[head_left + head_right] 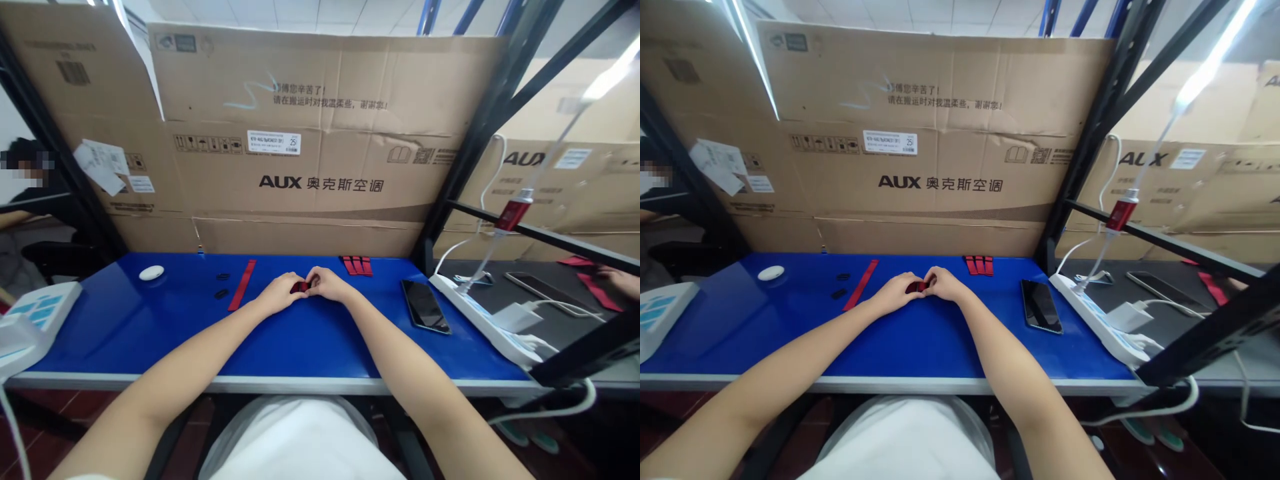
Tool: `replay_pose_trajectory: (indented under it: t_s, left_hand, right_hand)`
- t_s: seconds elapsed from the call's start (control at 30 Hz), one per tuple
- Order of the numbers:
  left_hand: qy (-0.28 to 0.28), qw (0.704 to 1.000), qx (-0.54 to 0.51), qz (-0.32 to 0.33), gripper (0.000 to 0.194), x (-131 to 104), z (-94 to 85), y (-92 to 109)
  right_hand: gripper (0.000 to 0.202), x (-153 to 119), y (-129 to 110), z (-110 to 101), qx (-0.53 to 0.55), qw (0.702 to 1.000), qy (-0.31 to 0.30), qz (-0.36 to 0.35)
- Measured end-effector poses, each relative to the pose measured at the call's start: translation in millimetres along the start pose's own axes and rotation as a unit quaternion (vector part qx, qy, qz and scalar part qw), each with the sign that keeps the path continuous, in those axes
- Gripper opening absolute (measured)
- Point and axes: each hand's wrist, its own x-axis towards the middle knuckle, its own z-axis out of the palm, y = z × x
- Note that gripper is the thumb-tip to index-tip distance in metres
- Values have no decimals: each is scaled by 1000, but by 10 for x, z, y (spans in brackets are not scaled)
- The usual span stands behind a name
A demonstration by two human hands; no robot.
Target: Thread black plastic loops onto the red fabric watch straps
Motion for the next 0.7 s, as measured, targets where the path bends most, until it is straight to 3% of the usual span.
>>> replay_pose_trajectory:
  t_s: [0.2, 0.3, 0.47, 0.57, 0.63, 0.7]
  left_hand:
    - [39, 998, -37, 28, 32, -17, -119, -33]
    - [51, 997, -27, 47, 30, -24, -119, -32]
    - [58, 997, -18, 57, 33, -28, -117, -34]
    - [48, 997, -23, 59, 31, -30, -139, -10]
    - [50, 996, -46, 48, 32, -36, -158, 19]
    - [49, 995, -87, 31, 34, -48, -176, 45]
  right_hand:
    - [29, -41, -1, -65, 148, 987, -39, -54]
    - [27, -51, -52, -78, 110, 990, -32, -79]
    - [16, -22, -136, -80, 16, 996, 31, -79]
    - [15, -18, -184, -82, -31, 993, 12, -109]
    - [16, -31, -217, -96, 0, 993, -3, -117]
    - [18, -55, -240, -132, 101, 989, -15, -104]
